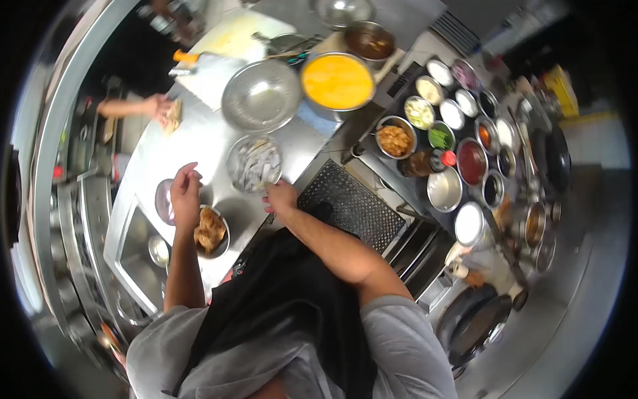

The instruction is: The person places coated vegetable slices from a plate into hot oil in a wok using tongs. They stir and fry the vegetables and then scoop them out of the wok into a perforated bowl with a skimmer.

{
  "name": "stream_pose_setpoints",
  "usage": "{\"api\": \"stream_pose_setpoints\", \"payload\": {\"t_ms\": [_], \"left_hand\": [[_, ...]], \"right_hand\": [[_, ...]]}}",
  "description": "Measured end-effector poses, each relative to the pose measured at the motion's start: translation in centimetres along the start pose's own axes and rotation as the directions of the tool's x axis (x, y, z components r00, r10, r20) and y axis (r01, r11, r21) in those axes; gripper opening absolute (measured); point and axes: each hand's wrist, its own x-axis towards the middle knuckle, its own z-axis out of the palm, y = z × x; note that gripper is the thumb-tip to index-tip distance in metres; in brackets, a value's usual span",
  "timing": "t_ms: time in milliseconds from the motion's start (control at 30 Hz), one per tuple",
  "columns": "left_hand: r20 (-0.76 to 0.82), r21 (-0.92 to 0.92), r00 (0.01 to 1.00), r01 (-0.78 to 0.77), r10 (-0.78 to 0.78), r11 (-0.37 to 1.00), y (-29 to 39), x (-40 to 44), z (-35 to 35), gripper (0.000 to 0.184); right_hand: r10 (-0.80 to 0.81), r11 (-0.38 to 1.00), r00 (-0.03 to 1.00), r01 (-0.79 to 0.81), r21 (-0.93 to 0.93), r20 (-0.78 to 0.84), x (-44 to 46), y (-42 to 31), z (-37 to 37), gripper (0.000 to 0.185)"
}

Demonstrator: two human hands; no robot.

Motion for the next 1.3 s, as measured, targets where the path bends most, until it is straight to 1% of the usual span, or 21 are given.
{"api": "stream_pose_setpoints", "payload": {"t_ms": [33, 67, 133, 200, 300, 433, 500, 533, 600, 667, 700, 733, 767, 800, 833, 967, 1000, 1033, 1100, 1200, 1300], "left_hand": [[0.021, 0.011, 0.997, -0.069, 0.068, 0.998, 0.2, 0.6, 0.6, 0.023], [0.039, 0.011, 0.995, -0.090, 0.090, 0.996, 0.4, 1.1, 1.5, 0.022], [0.125, -0.001, 0.982, -0.143, 0.142, 0.990, 1.6, 1.8, 4.0, 0.022], [0.220, -0.068, 0.947, -0.226, 0.235, 0.972, 2.9, 2.2, 6.2, 0.023], [0.259, -0.177, 0.887, -0.347, 0.383, 0.921, 4.7, 2.5, 10.0, 0.025], [0.375, -0.309, 0.785, -0.396, 0.493, 0.865, 8.2, 1.7, 15.9, 0.024], [0.453, -0.374, 0.725, -0.374, 0.519, 0.848, 9.6, 0.9, 19.3, 0.024], [0.497, -0.376, 0.722, -0.322, 0.482, 0.869, 10.1, 0.1, 21.2, 0.023], [0.548, -0.408, 0.648, -0.345, 0.529, 0.845, 11.6, -3.0, 25.1, 0.023], [0.629, -0.467, 0.518, -0.345, 0.580, 0.814, 13.2, -7.1, 28.7, 0.023], [0.665, -0.481, 0.479, -0.310, 0.572, 0.820, 13.8, -9.6, 30.5, 0.023], [0.683, -0.504, 0.428, -0.312, 0.592, 0.806, 14.4, -12.1, 32.1, 0.023], [0.697, -0.526, 0.376, -0.311, 0.611, 0.792, 15.1, -14.7, 33.8, 0.023], [0.732, -0.534, 0.307, -0.298, 0.609, 0.791, 15.3, -16.9, 35.5, 0.022], [0.766, -0.533, 0.237, -0.286, 0.598, 0.796, 15.5, -19.0, 36.9, 0.022], [0.832, -0.543, -0.029, -0.245, 0.554, 0.803, 16.5, -27.3, 42.3, 0.019], [0.837, -0.543, -0.077, -0.239, 0.541, 0.805, 16.3, -29.3, 44.0, 0.019], [0.840, -0.542, -0.124, -0.234, 0.528, 0.807, 16.4, -31.2, 45.6, 0.018], [0.838, -0.540, -0.235, -0.227, 0.493, 0.810, 16.7, -34.5, 49.0, 0.020], [0.839, -0.496, -0.373, -0.222, 0.397, 0.839, 16.1, -39.3, 54.8, 0.020], [0.773, -0.552, -0.527, -0.284, 0.354, 0.784, 15.2, -43.2, 60.4, 0.022]], "right_hand": [[-0.037, 0.999, 0.997, 0.037, 0.010, -0.062, 0.1, -0.4, -0.8, 0.021], [-0.093, 0.990, 0.988, 0.078, -0.121, -0.124, -0.7, -1.2, -1.7, 0.024], [-0.259, 0.838, 0.964, 0.195, -0.509, -0.057, -1.5, -2.3, -4.9, 0.030], [-0.442, 0.770, 0.886, 0.294, -0.566, -0.141, -3.2, -1.9, -7.5, 0.034], [-0.477, 0.784, 0.841, 0.277, -0.556, -0.254, -7.0, -1.3, -13.2, 0.032], [-0.582, 0.810, 0.529, 0.310, -0.498, -0.617, -11.4, 2.1, -20.6, 0.023], [-0.603, 0.790, 0.293, 0.349, -0.504, -0.742, -14.2, 4.8, -24.9, 0.017], [-0.570, 0.787, 0.173, 0.395, -0.474, -0.803, -16.7, 5.5, -26.6, 0.016], [-0.438, 0.820, 0.031, 0.423, -0.385, -0.898, -22.1, 8.3, -29.8, 0.016], [-0.332, 0.908, -0.069, 0.246, -0.339, -0.941, -28.7, 11.4, -31.8, 0.019], [-0.254, 0.906, -0.105, 0.323, -0.275, -0.961, -30.3, 14.5, -32.9, 0.020], [-0.212, 0.905, -0.254, 0.313, -0.288, -0.944, -32.6, 16.5, -33.4, 0.019], [-0.190, 0.931, -0.265, 0.257, -0.260, -0.945, -35.5, 19.2, -33.7, 0.019], [-0.150, 0.989, -0.353, -0.062, -0.137, -0.923, -35.4, 24.5, -35.5, 0.020], [-0.036, 0.920, -0.380, 0.350, -0.179, -0.924, -38.4, 25.1, -34.8, 0.022], [0.253, 0.964, -0.446, 0.195, 0.183, -0.858, -43.3, 37.2, -35.4, 0.027], [0.318, 0.943, -0.483, 0.248, 0.220, -0.816, -44.3, 39.2, -35.3, 0.028], [0.331, 0.943, -0.554, 0.205, 0.261, -0.764, -45.7, 39.7, -34.8, 0.029], [0.448, 0.890, -0.595, 0.364, 0.274, -0.667, -47.1, 42.0, -34.5, 0.032], [0.516, 0.840, -0.625, 0.235, 0.489, -0.586, -47.2, 46.7, -35.3, 0.035], [0.651, 0.735, -0.602, 0.350, 0.581, -0.462, -46.6, 47.7, -36.5, 0.036]]}}
